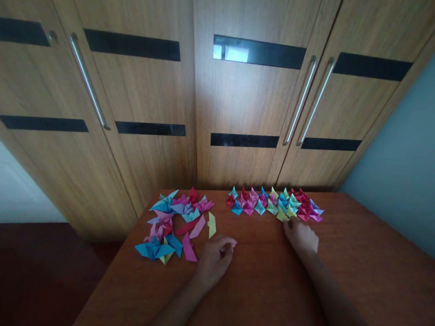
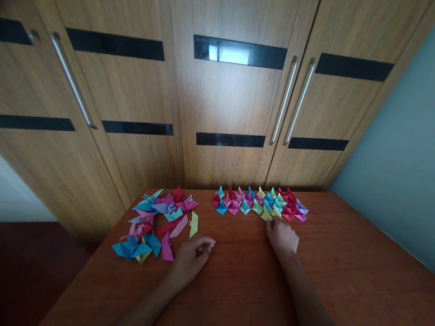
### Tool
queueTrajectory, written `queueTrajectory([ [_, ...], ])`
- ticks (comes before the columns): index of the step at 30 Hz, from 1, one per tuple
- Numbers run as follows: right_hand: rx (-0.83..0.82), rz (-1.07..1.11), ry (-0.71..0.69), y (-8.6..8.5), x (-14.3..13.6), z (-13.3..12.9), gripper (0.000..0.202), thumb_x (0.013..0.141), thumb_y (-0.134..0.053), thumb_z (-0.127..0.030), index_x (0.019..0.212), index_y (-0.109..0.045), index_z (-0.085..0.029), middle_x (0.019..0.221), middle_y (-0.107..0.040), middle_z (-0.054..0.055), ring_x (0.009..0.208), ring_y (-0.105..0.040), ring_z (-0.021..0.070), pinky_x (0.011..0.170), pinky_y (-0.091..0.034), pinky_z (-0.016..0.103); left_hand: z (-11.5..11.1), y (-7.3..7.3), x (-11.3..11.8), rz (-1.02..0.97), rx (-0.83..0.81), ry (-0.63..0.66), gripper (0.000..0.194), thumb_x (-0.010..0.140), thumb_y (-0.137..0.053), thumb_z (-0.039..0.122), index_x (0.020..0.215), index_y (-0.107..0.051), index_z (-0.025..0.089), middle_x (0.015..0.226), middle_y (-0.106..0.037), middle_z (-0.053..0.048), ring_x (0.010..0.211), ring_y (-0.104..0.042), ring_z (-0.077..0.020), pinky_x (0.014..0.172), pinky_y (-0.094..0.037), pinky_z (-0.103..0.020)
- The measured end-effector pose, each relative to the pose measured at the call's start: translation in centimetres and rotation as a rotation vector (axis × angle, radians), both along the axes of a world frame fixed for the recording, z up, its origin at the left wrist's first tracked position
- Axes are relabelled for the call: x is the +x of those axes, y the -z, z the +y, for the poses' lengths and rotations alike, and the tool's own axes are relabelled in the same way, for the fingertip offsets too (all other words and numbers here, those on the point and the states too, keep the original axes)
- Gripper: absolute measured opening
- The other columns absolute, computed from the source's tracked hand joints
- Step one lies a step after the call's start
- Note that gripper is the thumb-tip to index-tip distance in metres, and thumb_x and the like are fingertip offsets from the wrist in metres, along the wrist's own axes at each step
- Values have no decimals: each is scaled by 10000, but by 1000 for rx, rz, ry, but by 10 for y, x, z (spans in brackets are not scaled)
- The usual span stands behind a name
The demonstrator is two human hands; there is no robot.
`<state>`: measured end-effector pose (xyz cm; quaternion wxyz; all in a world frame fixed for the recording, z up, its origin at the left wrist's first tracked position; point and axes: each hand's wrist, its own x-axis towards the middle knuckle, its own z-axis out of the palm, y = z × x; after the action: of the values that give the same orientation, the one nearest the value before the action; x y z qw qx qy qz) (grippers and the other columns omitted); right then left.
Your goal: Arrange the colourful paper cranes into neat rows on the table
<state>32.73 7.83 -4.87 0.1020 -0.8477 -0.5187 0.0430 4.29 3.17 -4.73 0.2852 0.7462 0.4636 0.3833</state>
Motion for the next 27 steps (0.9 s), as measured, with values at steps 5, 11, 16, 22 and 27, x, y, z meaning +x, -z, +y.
queueTrajectory([
  [5, -4, 7, -5, 2, 0, 2, 377, 882, -358, -485, 1001, -615, -237, 1016, -648, 119, 885, -635, 272, 719, -458, 372, 0, -3, 0, 15, -5, 0, 192, 792, -499, 154, 859, -672, 202, 838, -662, -29, 711, -577, -146, 658, -447, -251],
  [11, 3, 34, -16, 3, 3, -1, 377, 878, -355, -502, 969, -606, -236, 989, -655, 109, 888, -631, 273, 703, -450, 351, 0, -1, 0, -5, 2, 12, 196, 803, -492, 162, 874, -669, 207, 846, -664, -30, 722, -577, -148, 668, -452, -255],
  [16, 12, 48, -19, 4, 5, -4, 371, 868, -367, -518, 956, -600, -242, 967, -660, 99, 883, -630, 268, 701, -446, 346, 1, 1, 0, 5, 1, 14, 198, 808, -490, 164, 881, -667, 209, 854, -664, -27, 737, -583, -149, 677, -454, -256],
  [22, 4, 34, -31, 4, 5, 0, 339, 879, -370, -450, 980, -613, -235, 966, -654, 111, 892, -627, 257, 701, -444, 338, 1, 0, 0, 11, -5, 3, 185, 795, -497, 165, 850, -669, 206, 835, -665, -30, 734, -589, -153, 674, -458, -256],
  [27, 8, 37, -31, 3, 3, 1, 340, 882, -377, -452, 979, -620, -235, 981, -659, 111, 887, -631, 256, 692, -439, 329, 1, 0, 0, 0, 0, 7, 193, 782, -499, 144, 847, -670, 204, 843, -670, -30, 731, -593, -150, 679, -462, -257],
])
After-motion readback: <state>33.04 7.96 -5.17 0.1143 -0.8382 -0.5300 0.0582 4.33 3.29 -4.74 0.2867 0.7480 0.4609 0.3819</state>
